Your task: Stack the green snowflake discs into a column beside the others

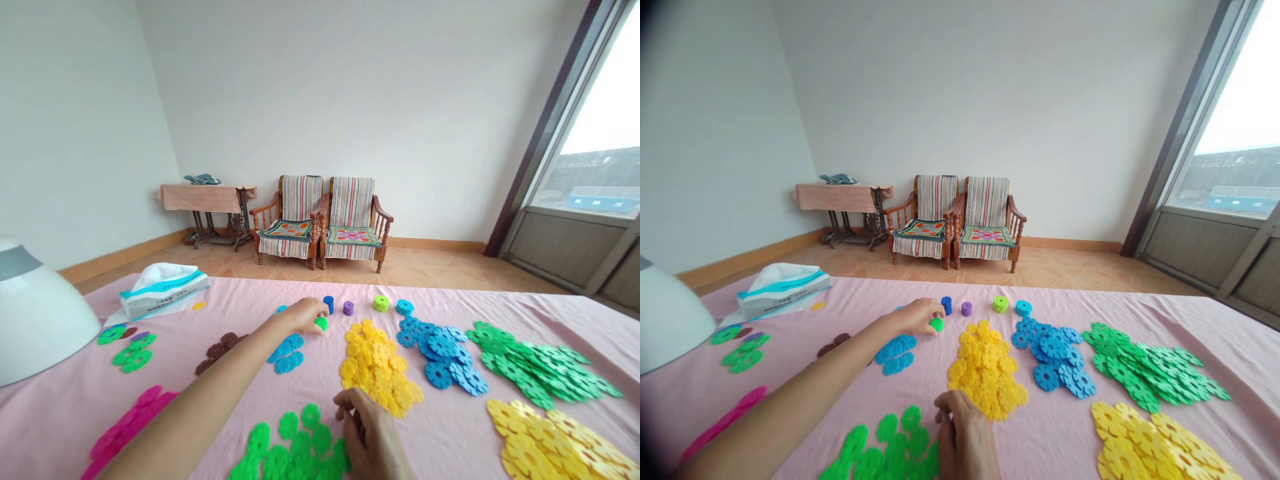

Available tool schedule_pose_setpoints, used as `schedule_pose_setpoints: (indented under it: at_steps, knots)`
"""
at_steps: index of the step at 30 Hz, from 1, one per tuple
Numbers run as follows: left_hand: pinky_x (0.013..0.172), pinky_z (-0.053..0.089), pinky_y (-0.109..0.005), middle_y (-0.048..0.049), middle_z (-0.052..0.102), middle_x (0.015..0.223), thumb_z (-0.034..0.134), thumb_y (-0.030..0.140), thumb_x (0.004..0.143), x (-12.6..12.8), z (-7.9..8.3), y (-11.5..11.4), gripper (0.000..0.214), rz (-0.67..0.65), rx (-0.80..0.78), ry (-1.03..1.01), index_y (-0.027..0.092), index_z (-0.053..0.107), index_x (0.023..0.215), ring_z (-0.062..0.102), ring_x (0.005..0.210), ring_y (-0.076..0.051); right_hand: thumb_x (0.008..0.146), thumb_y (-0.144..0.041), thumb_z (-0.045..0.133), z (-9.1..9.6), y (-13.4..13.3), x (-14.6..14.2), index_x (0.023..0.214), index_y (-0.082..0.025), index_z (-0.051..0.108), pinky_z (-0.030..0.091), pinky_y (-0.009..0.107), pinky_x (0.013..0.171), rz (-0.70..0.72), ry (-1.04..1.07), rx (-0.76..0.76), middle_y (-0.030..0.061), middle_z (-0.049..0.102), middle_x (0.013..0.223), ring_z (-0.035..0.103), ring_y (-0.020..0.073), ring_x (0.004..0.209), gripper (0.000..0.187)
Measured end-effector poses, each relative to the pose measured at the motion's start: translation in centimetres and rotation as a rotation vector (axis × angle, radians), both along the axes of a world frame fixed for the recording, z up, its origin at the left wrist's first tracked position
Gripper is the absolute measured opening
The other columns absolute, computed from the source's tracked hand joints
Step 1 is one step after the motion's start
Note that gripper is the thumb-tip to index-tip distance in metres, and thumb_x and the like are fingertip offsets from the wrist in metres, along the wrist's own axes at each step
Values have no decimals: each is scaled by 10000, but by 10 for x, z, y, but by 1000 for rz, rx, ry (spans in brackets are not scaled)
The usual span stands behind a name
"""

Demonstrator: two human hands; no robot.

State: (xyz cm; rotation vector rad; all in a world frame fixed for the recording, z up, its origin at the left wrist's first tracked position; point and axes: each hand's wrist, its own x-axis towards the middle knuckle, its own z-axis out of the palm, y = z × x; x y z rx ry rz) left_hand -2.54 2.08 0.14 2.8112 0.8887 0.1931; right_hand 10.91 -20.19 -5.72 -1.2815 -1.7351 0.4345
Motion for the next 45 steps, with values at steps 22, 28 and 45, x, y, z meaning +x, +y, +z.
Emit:
schedule_pose_setpoints:
  at_steps: [22, 28, 45]
  knots:
    - [669, 391, -218, 3, 568, 789, 697, 102, 617, 3, 3, -6, 241, -87, -27, -6, 186, 647, 838, 542, 735, -145, 807, -180, 417, -10, 2, -9, 806, -200, 596, 418, 191, 552, -104, 76, 46, -7, 617, 649, 534, 106, 524, 180]
    - [760, 421, -271, -47, 573, 953, 748, 175, 603, -2, 13, -16, 463, -29, -4, -57, 189, 607, 1044, 561, 867, -203, 823, -213, 432, -6, 0, -9, 811, -188, 606, 421, 205, 541, -93, 134, 21, 9, 620, 660, 548, 116, 539, 176]
    - [714, 392, -222, 8, 580, 829, 697, 177, 719, -79, 31, -153, 221, -90, -320, 70, 233, 596, 907, 550, 851, -163, 823, -189, 405, 6, -5, -4, 910, -154, 607, 396, 191, 436, -59, 212, -217, 38, 632, 754, 534, 97, 499, 223]
